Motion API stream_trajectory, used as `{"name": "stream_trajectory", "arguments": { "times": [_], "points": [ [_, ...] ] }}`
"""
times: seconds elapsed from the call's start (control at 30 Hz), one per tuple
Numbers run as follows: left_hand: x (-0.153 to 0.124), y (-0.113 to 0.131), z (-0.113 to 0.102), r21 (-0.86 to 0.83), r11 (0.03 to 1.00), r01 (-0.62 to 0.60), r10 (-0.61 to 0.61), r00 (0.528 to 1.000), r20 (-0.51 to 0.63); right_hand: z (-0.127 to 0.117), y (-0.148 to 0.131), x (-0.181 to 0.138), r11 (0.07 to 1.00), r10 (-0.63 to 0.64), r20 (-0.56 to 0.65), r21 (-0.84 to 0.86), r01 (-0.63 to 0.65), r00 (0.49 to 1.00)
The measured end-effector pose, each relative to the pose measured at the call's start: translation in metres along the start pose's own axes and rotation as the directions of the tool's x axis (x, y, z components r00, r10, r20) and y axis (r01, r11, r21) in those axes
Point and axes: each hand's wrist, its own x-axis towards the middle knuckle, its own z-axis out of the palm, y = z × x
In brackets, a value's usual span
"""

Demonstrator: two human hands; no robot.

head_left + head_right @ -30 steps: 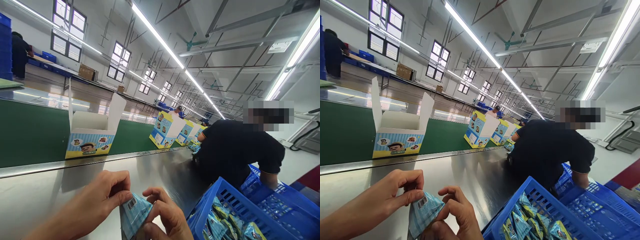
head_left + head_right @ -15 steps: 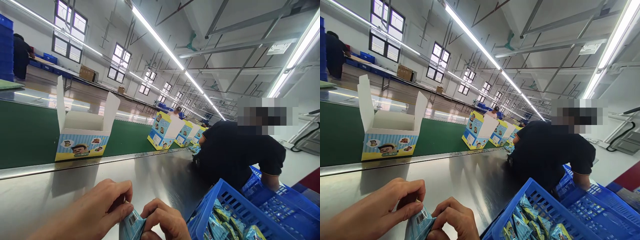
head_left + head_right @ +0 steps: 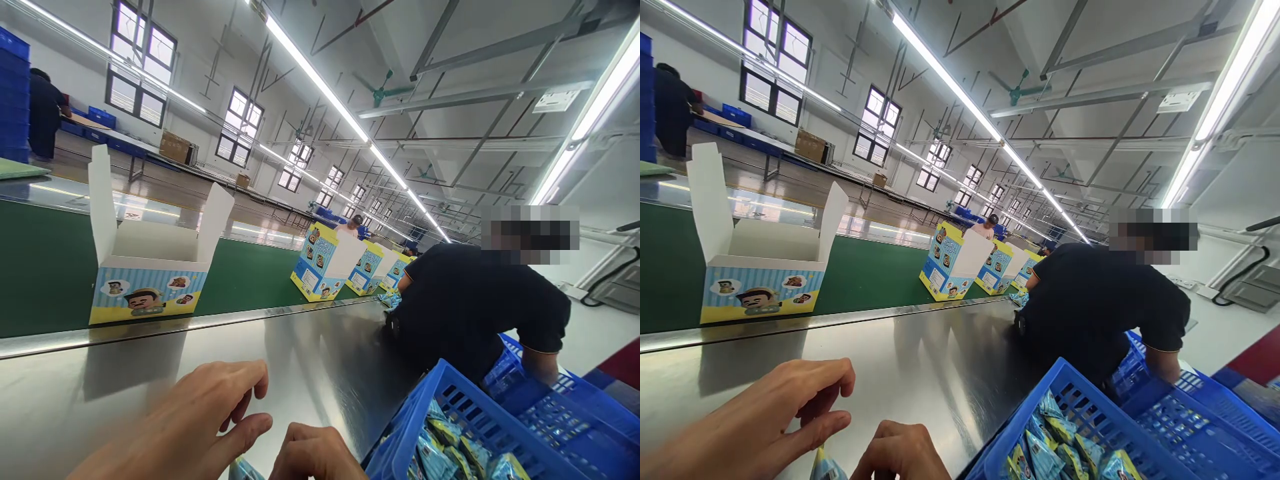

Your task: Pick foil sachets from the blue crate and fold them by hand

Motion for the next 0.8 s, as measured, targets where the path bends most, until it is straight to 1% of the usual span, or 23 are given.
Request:
{"name": "stream_trajectory", "arguments": {
  "times": [0.1, 0.17, 0.23, 0.3, 0.33, 0.37, 0.4, 0.43, 0.47, 0.57, 0.6, 0.63, 0.67, 0.7, 0.73, 0.8],
  "points": [
    [-0.001, -0.003, 0.0, -0.013, 1.0, -0.009, 0.009, 1.0, 0.001, -0.007, -0.017, -0.002, 0.997, 0.063, -0.029, -0.05, -0.064, 0.998],
    [0.005, 0.002, 0.004, -0.022, 1.0, -0.015, 0.015, 1.0, 0.006, -0.017, -0.021, -0.005, 0.995, 0.096, -0.019, 0.005, -0.095, 0.995],
    [0.018, 0.013, 0.012, -0.013, 1.0, -0.02, 0.02, 1.0, 0.007, -0.032, -0.012, -0.009, 0.992, 0.109, 0.011, 0.055, -0.11, 0.994],
    [0.031, 0.024, 0.02, -0.001, 1.0, -0.022, 0.022, 1.0, -0.01, -0.044, 0.001, -0.011, 0.996, 0.088, -0.011, 0.002, -0.088, 0.996],
    [0.031, 0.024, 0.02, -0.002, 1.0, -0.024, 0.024, 1.0, -0.02, -0.042, 0.004, -0.01, 0.997, 0.074, -0.023, -0.023, -0.074, 0.997],
    [0.022, 0.019, 0.016, -0.003, 1.0, -0.027, 0.027, 0.999, -0.029, -0.032, 0.001, -0.007, 0.997, 0.07, -0.028, -0.023, -0.07, 0.997],
    [0.003, 0.006, 0.005, -0.001, 1.0, -0.03, 0.03, 0.999, -0.034, -0.009, -0.009, -0.001, 0.997, 0.073, -0.024, -0.004, -0.073, 0.997],
    [-0.028, -0.016, -0.012, -0.004, 0.999, -0.034, 0.034, 0.999, -0.03, 0.027, -0.027, 0.007, 0.997, 0.076, -0.016, 0.013, -0.075, 0.997],
    [-0.07, -0.046, -0.034, -0.006, 0.999, -0.038, 0.038, 0.999, -0.021, 0.075, -0.052, 0.019, 0.997, 0.074, -0.018, 0.011, -0.074, 0.997],
    [-0.217, -0.154, -0.113, -0.007, 0.999, -0.051, 0.051, 0.999, -0.002, 0.244, -0.143, 0.061, 0.996, 0.08, -0.049, -0.035, -0.081, 0.996],
    [-0.257, -0.185, -0.133, -0.011, 0.998, -0.055, 0.055, 0.999, 0.002, 0.29, -0.167, 0.072, 0.996, 0.084, -0.044, -0.033, -0.086, 0.995],
    [-0.287, -0.209, -0.148, -0.008, 0.998, -0.055, 0.055, 0.998, 0.009, 0.324, -0.185, 0.08, 0.996, 0.086, -0.033, -0.028, -0.087, 0.996],
    [-0.306, -0.225, -0.155, 0.005, 0.999, -0.053, 0.053, 0.998, 0.018, 0.345, -0.196, 0.084, 0.996, 0.081, -0.017, -0.028, -0.082, 0.997],
    [-0.313, -0.233, -0.156, 0.007, 0.999, -0.045, 0.045, 0.999, 0.017, 0.353, -0.2, 0.086, 0.997, 0.071, -0.007, -0.036, -0.071, 0.997],
    [-0.313, -0.235, -0.153, 0.002, 0.999, -0.033, 0.033, 0.999, -0.005, 0.352, -0.199, 0.085, 0.997, 0.062, -0.009, -0.05, -0.062, 0.998],
    [-0.301, -0.227, -0.143, -0.021, 1.0, -0.013, 0.012, 0.999, -0.03, 0.335, -0.191, 0.079, 0.996, 0.058, -0.014, -0.069, -0.059, 0.998]
  ]
}}
